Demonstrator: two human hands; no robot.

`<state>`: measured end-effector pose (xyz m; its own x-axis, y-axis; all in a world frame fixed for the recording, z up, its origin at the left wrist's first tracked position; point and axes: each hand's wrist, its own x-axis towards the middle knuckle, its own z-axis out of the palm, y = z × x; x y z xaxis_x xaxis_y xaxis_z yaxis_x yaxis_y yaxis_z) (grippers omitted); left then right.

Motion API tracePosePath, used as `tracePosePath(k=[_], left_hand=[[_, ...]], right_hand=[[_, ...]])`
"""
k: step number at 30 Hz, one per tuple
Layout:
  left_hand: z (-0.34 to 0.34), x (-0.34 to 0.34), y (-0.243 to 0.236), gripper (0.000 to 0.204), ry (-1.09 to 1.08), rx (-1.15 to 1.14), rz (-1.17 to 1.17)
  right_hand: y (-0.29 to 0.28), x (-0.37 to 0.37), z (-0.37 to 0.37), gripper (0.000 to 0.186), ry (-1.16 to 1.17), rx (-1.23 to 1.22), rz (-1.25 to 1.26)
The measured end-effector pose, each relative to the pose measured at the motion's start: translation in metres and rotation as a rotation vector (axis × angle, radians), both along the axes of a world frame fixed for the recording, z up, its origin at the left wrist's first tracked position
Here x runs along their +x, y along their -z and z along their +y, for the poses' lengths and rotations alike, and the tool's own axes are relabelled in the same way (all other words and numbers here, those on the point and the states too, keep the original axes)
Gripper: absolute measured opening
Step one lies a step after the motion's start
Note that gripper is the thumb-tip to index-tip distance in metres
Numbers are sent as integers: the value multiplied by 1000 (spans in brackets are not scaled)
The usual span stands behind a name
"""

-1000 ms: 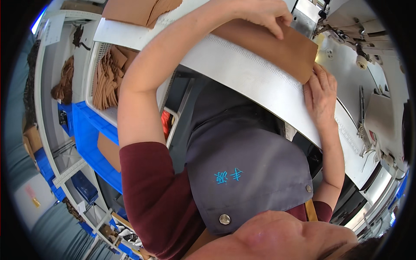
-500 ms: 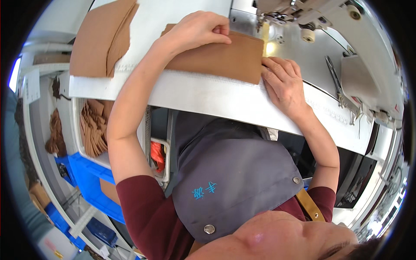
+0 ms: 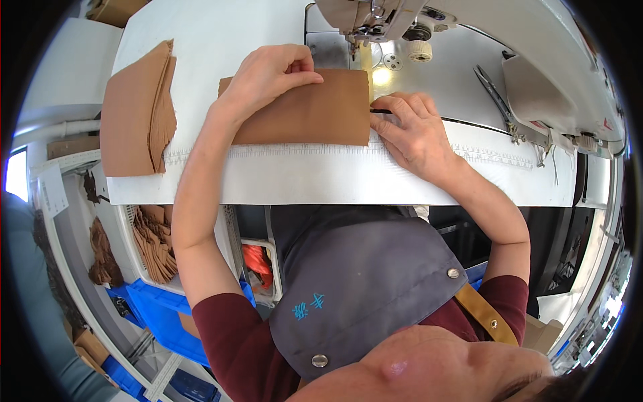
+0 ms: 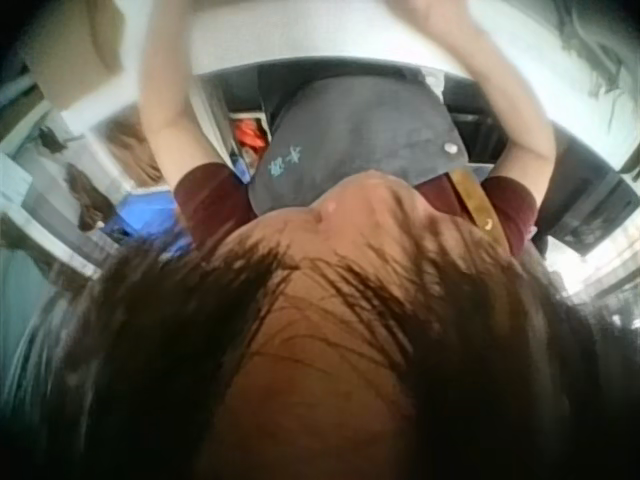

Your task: The person repeatedly takes pieces of fabric from a stack, folds them by hand, stitches the edges using a sewing machine, and places the sewn fabric pieces into a container.

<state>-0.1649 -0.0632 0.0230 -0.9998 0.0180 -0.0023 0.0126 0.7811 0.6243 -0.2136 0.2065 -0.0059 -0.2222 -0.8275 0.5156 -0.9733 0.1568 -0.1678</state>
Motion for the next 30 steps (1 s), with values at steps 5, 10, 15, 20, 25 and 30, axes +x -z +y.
tracePosePath(k=[5,10,15,20,25,30], left_hand=[[-1,0,-2,28,-2,45,-45],[-3,2,-4,29,-37,114,-120],[-1,1,-5,29,-44,88,-124],[-1,1,-4,29,-44,100,-125],[1,1,-5,30,-42,98,-104],[0,-1,-3,30,-48,64,-86]], right_hand=[[0,-1,0,32,2,-2,-19],[0,0,1,30,2,-6,-33],[1,0,1,31,-7,5,-33],[3,-2,2,31,1,-18,-32],[3,-4,2,33,7,-74,-55],[-1,-2,3,42,37,50,-169]])
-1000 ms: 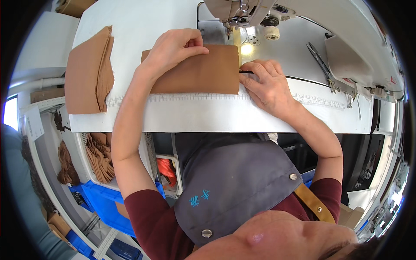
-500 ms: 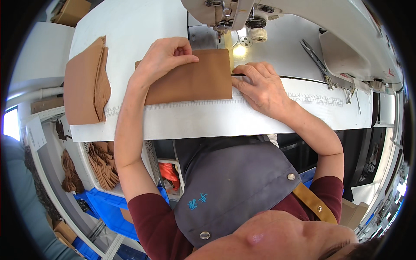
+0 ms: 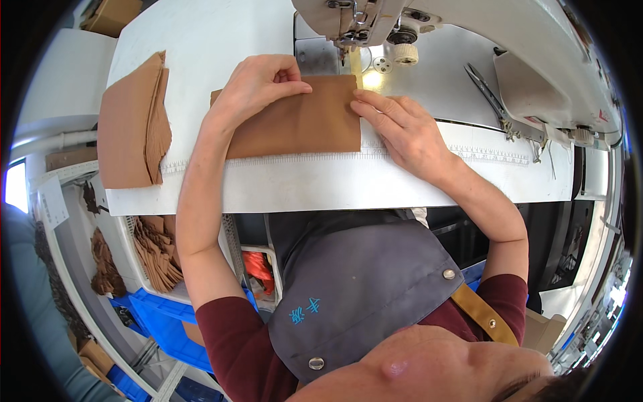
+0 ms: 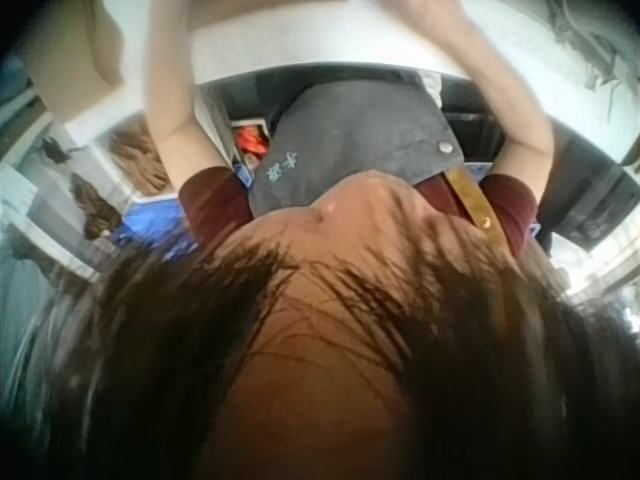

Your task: The person repeatedly takes pieces of fabric from a stack, folds them by hand, stitches the edges using a sewing machine, and places the sewn fabric pieces into a container.

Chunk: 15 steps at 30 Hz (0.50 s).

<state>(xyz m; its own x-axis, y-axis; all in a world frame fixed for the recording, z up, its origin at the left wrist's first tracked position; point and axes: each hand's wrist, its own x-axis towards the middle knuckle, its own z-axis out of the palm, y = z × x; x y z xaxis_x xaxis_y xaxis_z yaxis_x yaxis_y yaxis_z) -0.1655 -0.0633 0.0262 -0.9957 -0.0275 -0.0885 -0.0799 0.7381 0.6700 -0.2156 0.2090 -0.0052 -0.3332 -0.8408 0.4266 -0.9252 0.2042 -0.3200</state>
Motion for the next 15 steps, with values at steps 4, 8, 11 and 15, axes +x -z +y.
tracePosePath(k=[4,8,11,15], left_hand=[[-3,0,4,24,16,11,-27],[10,9,10,22,91,-136,292],[27,14,15,22,90,-261,429],[32,4,12,18,0,-80,295]], right_hand=[[0,-1,-4,46,-4,42,158],[0,-2,-5,46,-5,62,160],[0,-2,-5,46,-6,58,170],[1,-2,-5,46,-23,19,210]])
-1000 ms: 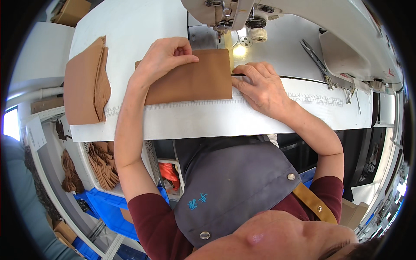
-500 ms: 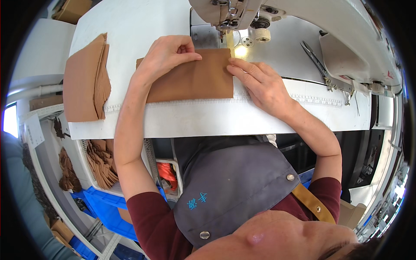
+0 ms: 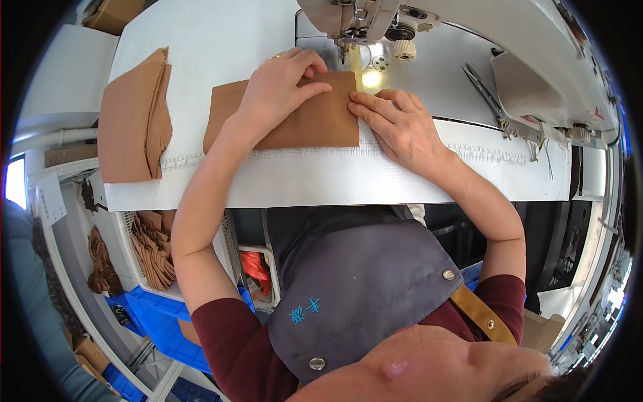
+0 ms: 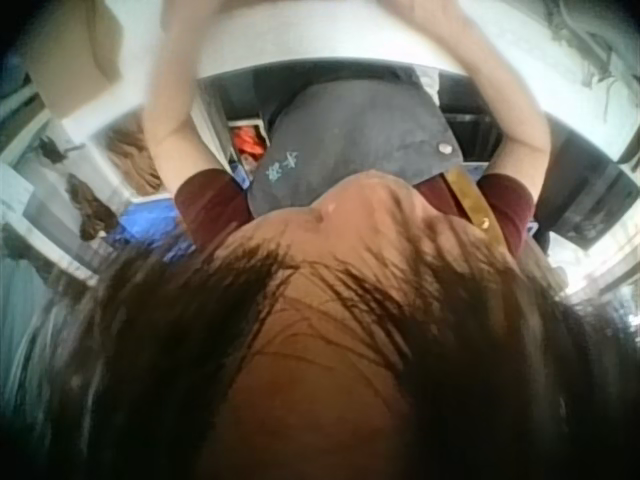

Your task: The person repeatedly takes pieces of fabric from a stack, folds them by hand, stitches the edges using a sewing machine, and places the sewn fabric pieces into a container.

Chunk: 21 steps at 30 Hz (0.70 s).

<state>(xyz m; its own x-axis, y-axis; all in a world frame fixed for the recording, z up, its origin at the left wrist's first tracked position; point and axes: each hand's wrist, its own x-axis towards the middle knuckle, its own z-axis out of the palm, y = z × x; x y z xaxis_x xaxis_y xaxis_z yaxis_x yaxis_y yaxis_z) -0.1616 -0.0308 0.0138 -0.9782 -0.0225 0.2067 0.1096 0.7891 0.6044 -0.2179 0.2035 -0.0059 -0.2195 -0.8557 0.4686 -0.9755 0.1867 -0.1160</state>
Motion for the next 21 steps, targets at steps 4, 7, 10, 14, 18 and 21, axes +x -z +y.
tracePosePath(k=[4,7,10,14,18,21], left_hand=[[-7,-11,-6,19,15,-5,-310],[-7,-13,-7,19,47,67,-287],[-8,-15,-8,21,32,67,-193],[-13,-22,-11,22,88,112,-378],[-11,-22,-11,24,128,53,-384],[-6,-16,-11,26,108,-69,-142]], right_hand=[[1,0,0,46,9,-21,3],[2,0,0,46,11,-9,3],[2,1,0,45,12,-16,-16],[2,2,0,44,15,-11,-8],[3,2,0,43,7,-17,4],[3,2,0,42,8,-16,14]])
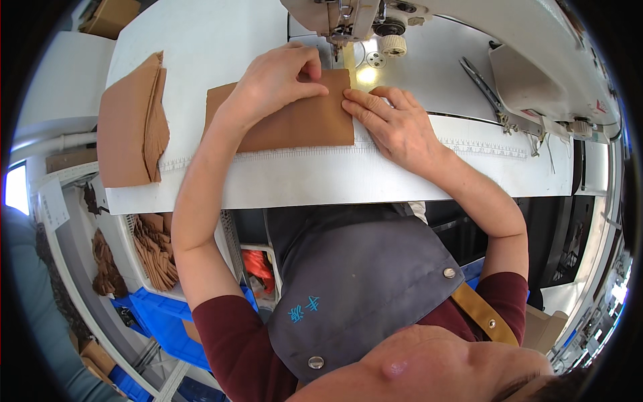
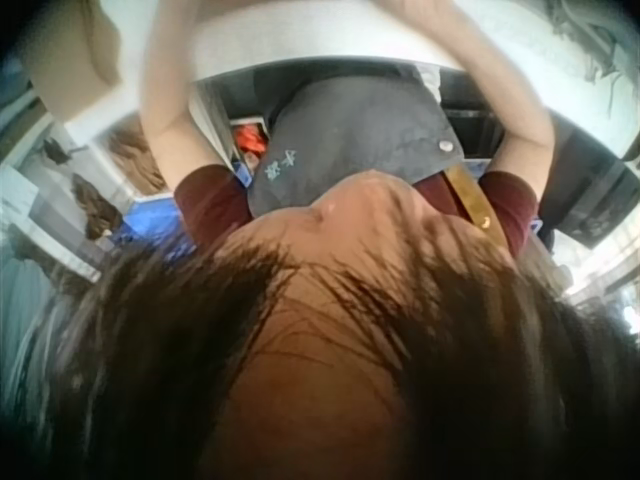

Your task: The person repeatedly takes pieces of fabric from a stack, folds them by hand, stitches the edges using a sewing machine, and places the sewn fabric pieces into a container.

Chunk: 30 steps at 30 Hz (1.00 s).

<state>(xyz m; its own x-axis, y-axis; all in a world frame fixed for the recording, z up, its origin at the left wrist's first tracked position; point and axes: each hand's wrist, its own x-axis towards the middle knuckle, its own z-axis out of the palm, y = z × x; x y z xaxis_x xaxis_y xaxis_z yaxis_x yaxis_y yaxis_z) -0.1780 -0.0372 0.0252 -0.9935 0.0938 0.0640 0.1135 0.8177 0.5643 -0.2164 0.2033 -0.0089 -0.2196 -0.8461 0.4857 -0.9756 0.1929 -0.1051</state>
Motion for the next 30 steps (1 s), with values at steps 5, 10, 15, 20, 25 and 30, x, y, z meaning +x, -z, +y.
tracePosePath(k=[5,10,15,20,25,30], left_hand=[[-1,-2,-7,29,-13,7,-211],[1,-2,-3,28,-18,128,-205],[3,-2,3,28,-94,98,-161],[1,-4,2,27,-89,87,-154],[0,-4,3,27,-89,98,-154],[0,-6,5,28,-105,128,-158]], right_hand=[[1,0,0,42,4,-5,13],[1,0,0,42,0,-24,5],[3,0,1,44,11,-39,-9],[3,-3,4,44,61,-58,-46],[3,-4,5,44,65,-46,-27],[2,-4,4,46,59,-35,-39]])
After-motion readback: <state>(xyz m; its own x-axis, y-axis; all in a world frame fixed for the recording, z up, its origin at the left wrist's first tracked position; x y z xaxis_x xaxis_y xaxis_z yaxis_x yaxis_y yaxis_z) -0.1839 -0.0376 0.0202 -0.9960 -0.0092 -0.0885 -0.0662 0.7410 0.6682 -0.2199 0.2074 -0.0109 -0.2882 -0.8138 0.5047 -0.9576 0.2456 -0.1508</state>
